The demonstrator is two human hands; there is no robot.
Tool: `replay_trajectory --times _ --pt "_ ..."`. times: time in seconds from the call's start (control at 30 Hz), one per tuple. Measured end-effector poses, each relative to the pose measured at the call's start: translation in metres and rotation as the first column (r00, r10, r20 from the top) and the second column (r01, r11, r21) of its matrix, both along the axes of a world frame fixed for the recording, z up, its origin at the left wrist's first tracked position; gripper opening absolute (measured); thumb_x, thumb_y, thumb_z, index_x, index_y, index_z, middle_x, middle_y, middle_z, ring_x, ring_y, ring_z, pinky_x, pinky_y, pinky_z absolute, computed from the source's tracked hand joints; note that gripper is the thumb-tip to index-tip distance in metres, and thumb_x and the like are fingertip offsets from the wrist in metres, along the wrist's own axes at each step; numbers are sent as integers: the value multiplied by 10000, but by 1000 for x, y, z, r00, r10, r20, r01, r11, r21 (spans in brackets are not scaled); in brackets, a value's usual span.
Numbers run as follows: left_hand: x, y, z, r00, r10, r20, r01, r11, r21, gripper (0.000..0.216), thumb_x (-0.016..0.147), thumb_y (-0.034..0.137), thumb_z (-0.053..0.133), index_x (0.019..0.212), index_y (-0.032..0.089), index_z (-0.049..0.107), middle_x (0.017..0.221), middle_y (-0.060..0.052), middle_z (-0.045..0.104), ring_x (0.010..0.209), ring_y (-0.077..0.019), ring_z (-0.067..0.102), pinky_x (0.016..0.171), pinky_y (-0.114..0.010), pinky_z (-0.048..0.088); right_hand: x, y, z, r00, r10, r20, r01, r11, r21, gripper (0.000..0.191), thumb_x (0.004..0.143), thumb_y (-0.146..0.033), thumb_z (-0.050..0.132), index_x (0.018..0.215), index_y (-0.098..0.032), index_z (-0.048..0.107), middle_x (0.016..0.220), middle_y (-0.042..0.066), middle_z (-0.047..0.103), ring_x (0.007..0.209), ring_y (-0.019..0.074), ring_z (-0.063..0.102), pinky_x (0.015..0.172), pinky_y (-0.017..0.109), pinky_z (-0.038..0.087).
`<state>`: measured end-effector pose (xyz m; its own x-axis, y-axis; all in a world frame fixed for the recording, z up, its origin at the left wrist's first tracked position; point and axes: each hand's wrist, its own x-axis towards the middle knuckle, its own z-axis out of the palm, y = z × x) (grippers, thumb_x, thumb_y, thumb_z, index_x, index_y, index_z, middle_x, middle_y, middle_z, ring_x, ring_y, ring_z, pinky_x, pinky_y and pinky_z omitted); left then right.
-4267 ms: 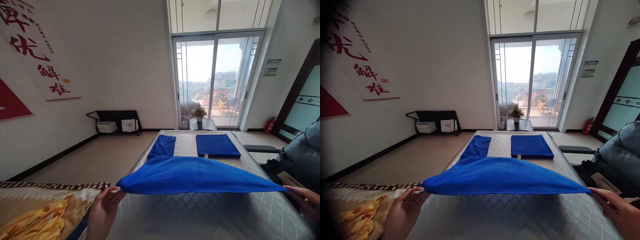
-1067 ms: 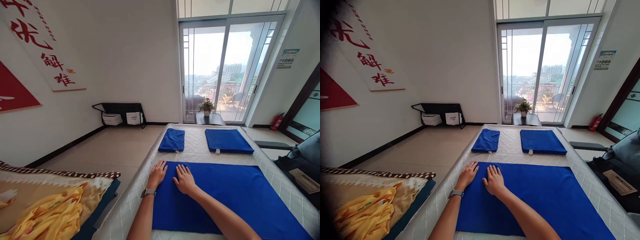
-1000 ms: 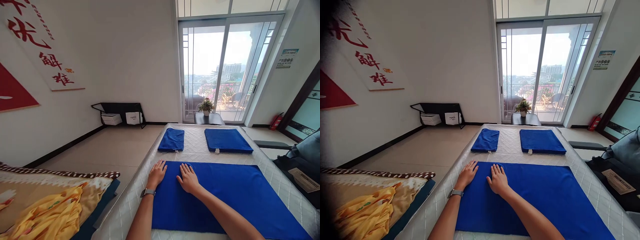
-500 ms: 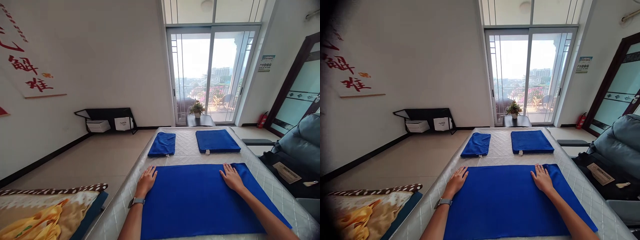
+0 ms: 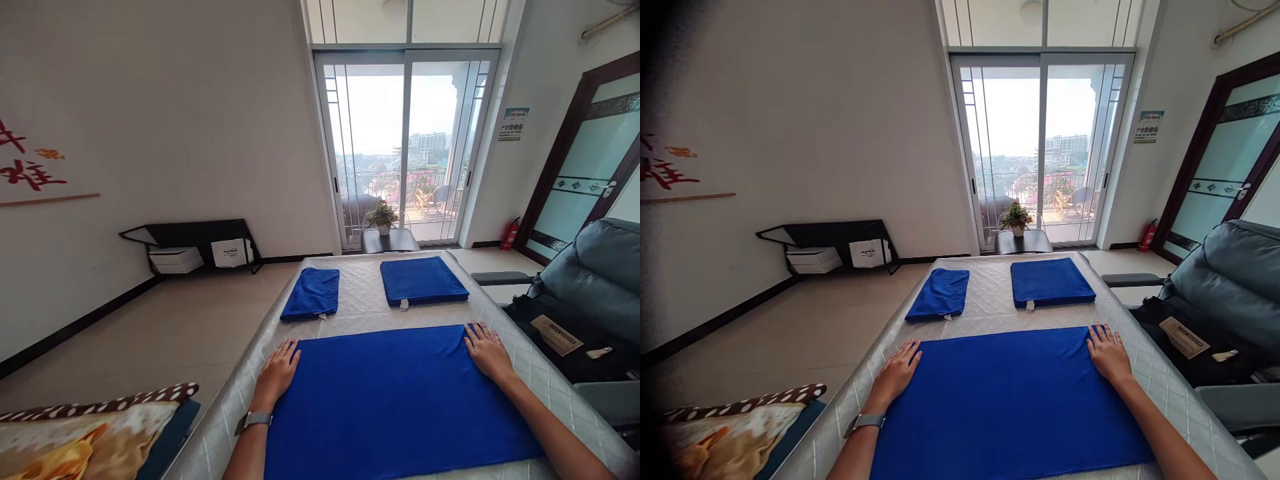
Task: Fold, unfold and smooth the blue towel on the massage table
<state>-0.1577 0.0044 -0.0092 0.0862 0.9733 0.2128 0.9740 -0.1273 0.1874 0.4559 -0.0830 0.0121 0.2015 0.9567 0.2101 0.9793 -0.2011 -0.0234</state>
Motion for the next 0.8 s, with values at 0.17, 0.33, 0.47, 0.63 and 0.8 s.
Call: replay_trajectory --times 0.17,0.33,0.47,0.63,0.8 --pt "0 0 0 1000 -8 -26 8 1000 0 567 1013 425 329 1489 172 505 1556 -98 489 1466 -231 417 1224 -424 310 -64 7 4 987 155 -33 -156 987 -36 606 1013 -420 294 1528 -146 459 1625 119 372 1529 274 247 1245 475 178" --pt "-2 1 -3 1000 0 -16 0 1000 -4 563 1014 422 332 1490 179 505 1574 -90 464 1482 -234 388 1231 -427 299 -113 10 -6 964 232 -127 -247 962 -118 657 1030 -517 210 1572 -192 387 1659 73 300 1540 241 219 1247 450 163" --pt "-6 3 -8 1000 -14 -10 14 1000 -17 569 1019 425 324 1499 169 492 1592 -101 434 1490 -239 373 1234 -442 290 -77 11 -11 982 150 -115 -164 978 -128 679 1024 -540 198 1603 -205 310 1670 50 272 1545 231 200 1252 447 142" --pt "-6 4 -10 1000 -16 -3 16 1000 -10 573 1027 434 315 1510 171 475 1585 -102 447 1492 -233 370 1232 -443 292 2 11 -14 998 -35 -45 27 988 -154 697 1017 -480 194 1605 -114 279 1671 100 260 1542 250 208 1248 464 164" --pt "-2 1 -4 1000 -8 -9 8 1000 -15 578 1034 436 303 1508 154 474 1575 -113 462 1487 -235 379 1231 -435 287 32 12 -20 997 -78 -5 76 984 -158 710 1014 -464 174 1607 -80 252 1679 103 236 1542 237 210 1247 439 181"
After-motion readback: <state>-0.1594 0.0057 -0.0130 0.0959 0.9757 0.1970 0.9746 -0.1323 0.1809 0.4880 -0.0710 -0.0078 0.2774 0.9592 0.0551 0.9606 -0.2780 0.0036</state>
